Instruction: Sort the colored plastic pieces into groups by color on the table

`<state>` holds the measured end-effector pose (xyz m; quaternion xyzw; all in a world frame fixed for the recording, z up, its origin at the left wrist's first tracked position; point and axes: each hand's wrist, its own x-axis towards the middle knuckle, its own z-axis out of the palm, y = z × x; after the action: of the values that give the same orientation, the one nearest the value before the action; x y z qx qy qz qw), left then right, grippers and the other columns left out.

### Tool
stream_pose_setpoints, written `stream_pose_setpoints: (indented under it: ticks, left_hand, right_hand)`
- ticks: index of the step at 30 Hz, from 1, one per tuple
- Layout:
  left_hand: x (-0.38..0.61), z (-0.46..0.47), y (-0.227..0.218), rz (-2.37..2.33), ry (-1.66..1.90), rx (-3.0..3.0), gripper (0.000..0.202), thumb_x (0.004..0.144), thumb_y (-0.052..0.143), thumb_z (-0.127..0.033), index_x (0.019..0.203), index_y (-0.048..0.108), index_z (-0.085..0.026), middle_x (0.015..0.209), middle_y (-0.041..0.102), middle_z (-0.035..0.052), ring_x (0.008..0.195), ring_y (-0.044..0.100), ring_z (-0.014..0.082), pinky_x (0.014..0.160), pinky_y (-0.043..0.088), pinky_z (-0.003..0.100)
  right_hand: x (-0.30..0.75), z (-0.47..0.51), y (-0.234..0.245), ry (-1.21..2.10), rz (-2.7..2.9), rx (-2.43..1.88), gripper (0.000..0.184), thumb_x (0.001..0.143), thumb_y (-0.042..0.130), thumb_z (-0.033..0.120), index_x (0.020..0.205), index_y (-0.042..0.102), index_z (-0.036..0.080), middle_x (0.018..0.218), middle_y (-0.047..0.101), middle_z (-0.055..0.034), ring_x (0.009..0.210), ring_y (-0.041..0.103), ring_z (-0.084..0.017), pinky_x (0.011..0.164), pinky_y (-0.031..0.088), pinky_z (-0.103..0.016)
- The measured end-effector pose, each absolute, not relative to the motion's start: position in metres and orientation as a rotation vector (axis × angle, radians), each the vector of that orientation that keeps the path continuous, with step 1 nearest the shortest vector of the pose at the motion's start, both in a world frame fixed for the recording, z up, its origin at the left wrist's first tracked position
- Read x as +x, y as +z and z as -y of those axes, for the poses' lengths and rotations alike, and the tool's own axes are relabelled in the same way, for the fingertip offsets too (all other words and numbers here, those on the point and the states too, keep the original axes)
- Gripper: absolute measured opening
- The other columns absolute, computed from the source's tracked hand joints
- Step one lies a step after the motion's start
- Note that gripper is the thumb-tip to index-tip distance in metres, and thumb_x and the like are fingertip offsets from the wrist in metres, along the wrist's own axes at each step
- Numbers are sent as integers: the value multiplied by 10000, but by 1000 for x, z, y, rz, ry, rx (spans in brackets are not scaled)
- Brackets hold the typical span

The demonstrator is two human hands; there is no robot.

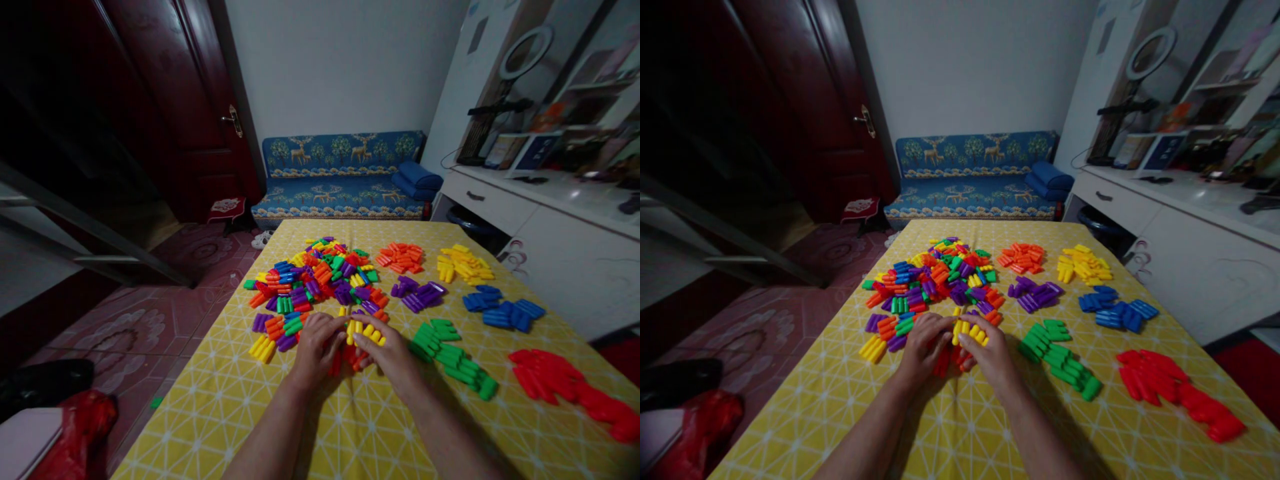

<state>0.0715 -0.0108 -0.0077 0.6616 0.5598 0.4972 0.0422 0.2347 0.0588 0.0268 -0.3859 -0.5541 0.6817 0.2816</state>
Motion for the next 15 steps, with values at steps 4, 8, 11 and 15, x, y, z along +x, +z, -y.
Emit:
stream_pose_setpoints:
  ticks: [4,8,11,15]
  left_hand:
    - [69,10,-11,-1815,1519,1932,288,964,528,-282,1219,638,-209,934,709,76,908,602,220,830,452,382]
    - [70,8,-11,-1815,1504,1936,217,973,510,-276,1001,709,-194,838,691,63,847,600,205,798,448,368]
    - [70,7,-11,-1831,1509,1927,216,974,508,-273,983,706,-189,842,693,64,846,600,201,803,452,369]
    - [70,6,-11,-1903,1503,1885,222,972,505,-279,968,706,-185,835,687,70,837,606,203,789,458,371]
  right_hand:
    - [259,-123,36,1629,1201,-1057,450,646,806,288,1061,657,197,773,694,-3,566,637,-127,509,554,-227]
    - [296,-226,51,1439,856,-1291,235,735,653,99,933,587,207,747,668,3,662,674,-143,641,594,-282]
    - [321,-284,67,1327,845,-1382,152,872,450,111,919,538,225,789,652,-14,738,672,-145,736,598,-339]
    - [337,-310,82,1196,1049,-1324,351,981,206,265,889,544,233,941,669,-120,947,685,-218,811,580,-403]
